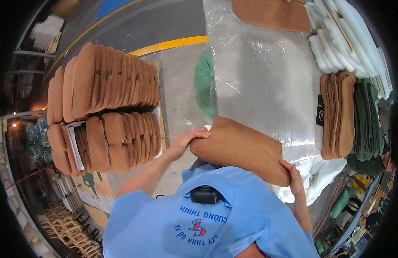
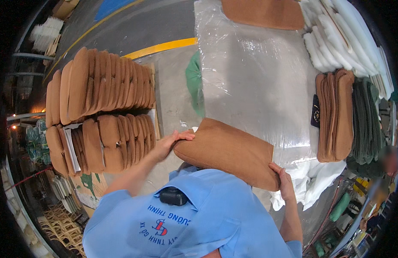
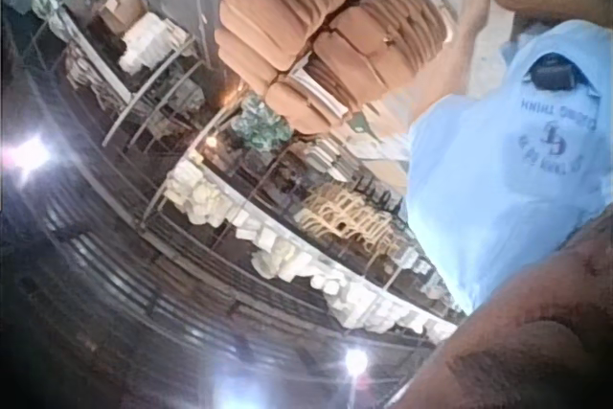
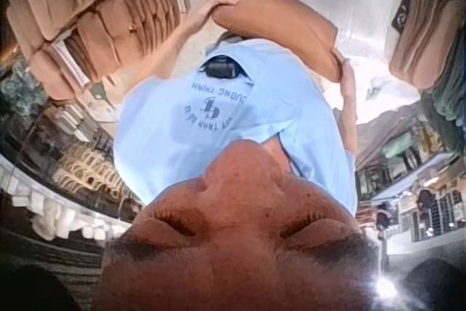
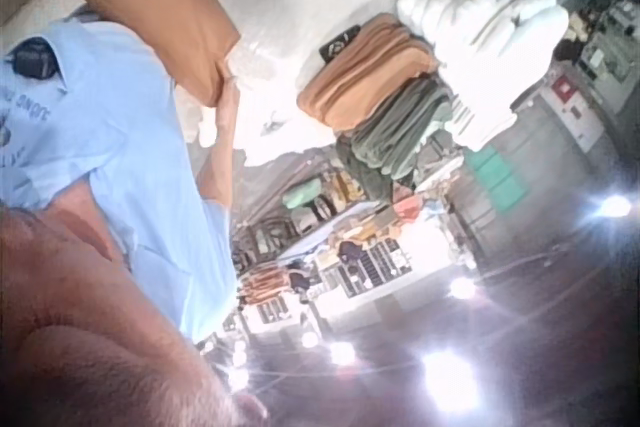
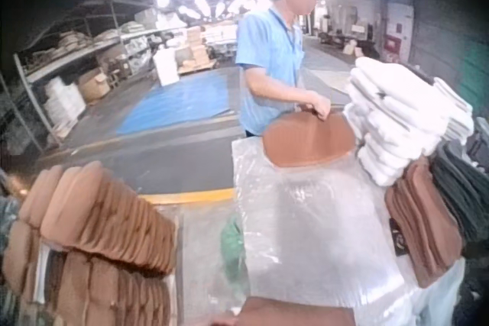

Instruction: The person repeatedly picks up brown cushion covers, inserts white foam inserts, and folds the covers over the foam. The person stacks the finished cushions on a nearby pile. A coworker performs similar folding actions across the table.

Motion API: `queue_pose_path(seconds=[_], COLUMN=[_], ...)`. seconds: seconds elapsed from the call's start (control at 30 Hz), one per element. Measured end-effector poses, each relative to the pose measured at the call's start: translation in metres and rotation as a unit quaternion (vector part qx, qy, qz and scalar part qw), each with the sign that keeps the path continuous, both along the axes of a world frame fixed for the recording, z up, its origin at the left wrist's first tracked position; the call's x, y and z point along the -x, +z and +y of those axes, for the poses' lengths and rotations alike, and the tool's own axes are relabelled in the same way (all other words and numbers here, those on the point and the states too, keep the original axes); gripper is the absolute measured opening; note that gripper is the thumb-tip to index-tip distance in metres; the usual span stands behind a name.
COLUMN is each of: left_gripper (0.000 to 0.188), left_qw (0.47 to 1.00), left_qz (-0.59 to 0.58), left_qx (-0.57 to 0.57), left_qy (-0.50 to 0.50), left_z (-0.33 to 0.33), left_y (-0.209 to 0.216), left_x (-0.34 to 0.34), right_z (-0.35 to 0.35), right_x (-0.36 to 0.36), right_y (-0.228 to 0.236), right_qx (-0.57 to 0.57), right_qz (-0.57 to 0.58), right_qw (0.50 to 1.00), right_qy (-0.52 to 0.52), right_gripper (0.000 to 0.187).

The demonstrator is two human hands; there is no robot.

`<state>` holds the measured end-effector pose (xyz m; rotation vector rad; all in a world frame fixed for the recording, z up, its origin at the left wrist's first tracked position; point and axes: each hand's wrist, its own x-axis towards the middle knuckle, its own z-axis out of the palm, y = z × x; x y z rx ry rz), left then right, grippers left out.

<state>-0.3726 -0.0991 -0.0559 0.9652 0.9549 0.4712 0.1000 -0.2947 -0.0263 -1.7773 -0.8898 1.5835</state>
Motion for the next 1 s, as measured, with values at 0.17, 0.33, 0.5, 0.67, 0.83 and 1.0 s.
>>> queue_pose_path(seconds=[0.17,0.33,0.5,0.67,0.83,1.0], left_gripper=[0.073,0.073,0.07,0.05,0.056,0.061], left_qw=[0.98,0.938,0.922,0.917,0.972,0.996], left_qz=[-0.111,-0.111,-0.073,-0.216,-0.107,-0.043], left_qx=[0.036,0.143,0.163,0.093,0.03,-0.076], left_qy=[0.162,0.296,0.344,0.323,0.205,-0.022], left_z=[-0.017,-0.012,0.02,0.057,0.071,0.082], left_y=[-0.056,-0.084,-0.082,-0.04,-0.002,0.029], left_x=[-0.026,-0.038,-0.055,-0.066,-0.086,-0.155], right_z=[0.01,0.088,0.137,0.147,0.143,0.139], right_x=[-0.014,0.029,0.144,0.104,0.063,0.081], right_y=[-0.042,0.024,0.103,0.102,0.109,0.109], right_qx=[0.091,-0.037,-0.085,-0.117,-0.218,-0.316], right_qz=[0.207,-0.004,-0.35,-0.329,-0.127,0.048], right_qw=[0.968,0.98,0.854,0.915,0.966,0.905], right_qy=[-0.107,0.194,0.375,0.203,-0.063,-0.281], right_gripper=[0.081,0.059,0.072,0.052,0.048,0.058])
